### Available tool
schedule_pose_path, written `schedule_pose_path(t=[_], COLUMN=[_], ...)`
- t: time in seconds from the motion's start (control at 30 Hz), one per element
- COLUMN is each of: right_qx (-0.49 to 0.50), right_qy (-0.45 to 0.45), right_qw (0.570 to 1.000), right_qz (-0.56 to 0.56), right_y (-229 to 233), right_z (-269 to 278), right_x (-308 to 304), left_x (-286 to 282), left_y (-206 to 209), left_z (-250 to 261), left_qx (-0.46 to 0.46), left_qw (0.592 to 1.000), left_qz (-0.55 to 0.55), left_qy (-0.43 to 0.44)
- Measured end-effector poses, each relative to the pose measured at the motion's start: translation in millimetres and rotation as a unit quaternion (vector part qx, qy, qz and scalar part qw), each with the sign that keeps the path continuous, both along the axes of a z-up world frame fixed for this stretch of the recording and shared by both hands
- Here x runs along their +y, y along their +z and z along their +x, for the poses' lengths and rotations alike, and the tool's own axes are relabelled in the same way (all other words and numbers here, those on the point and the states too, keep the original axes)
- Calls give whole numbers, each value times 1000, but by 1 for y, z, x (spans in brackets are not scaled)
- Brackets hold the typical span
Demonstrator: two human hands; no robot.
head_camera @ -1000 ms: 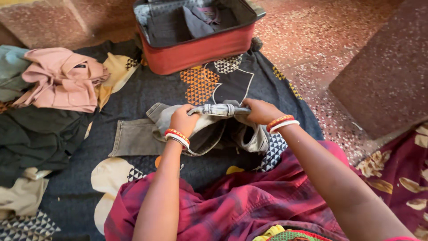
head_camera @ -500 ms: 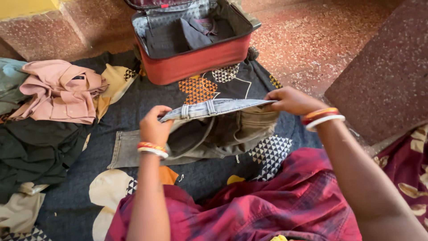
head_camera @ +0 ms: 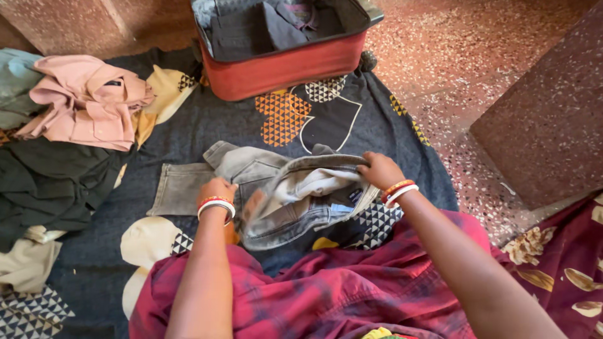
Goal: The person folds a dark blue shirt and places it into a red suitcase. Then the person folds a pair of grey jeans and places them into the suitcase.
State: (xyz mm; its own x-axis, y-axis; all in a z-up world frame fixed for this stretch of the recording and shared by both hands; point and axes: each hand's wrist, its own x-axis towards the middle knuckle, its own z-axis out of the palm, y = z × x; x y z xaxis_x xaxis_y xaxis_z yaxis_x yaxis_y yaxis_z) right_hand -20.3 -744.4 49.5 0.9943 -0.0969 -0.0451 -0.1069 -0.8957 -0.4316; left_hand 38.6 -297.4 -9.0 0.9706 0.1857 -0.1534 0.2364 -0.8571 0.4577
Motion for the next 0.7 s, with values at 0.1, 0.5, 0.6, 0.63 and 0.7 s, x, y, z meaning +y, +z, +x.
schedule_pose_path(t=[0.1,0.5,0.6,0.63,0.7], right_qx=[5,-39,-40,-49,-58], right_qy=[-22,-131,-141,-141,-135], right_qw=[1000,988,984,983,982], right_qz=[5,75,99,106,123], right_y=[1,4,5,3,-2], right_z=[-6,-8,-6,-7,-11], right_x=[4,-14,-23,-24,-27], left_x=[3,-78,-91,-90,-85], left_y=[-12,40,27,22,15], left_z=[-1,-76,-87,-87,-83], left_qx=[48,186,129,108,75], left_qw=[996,948,949,949,965], left_qz=[-26,114,181,202,157], left_qy=[-68,-234,-225,-217,-197])
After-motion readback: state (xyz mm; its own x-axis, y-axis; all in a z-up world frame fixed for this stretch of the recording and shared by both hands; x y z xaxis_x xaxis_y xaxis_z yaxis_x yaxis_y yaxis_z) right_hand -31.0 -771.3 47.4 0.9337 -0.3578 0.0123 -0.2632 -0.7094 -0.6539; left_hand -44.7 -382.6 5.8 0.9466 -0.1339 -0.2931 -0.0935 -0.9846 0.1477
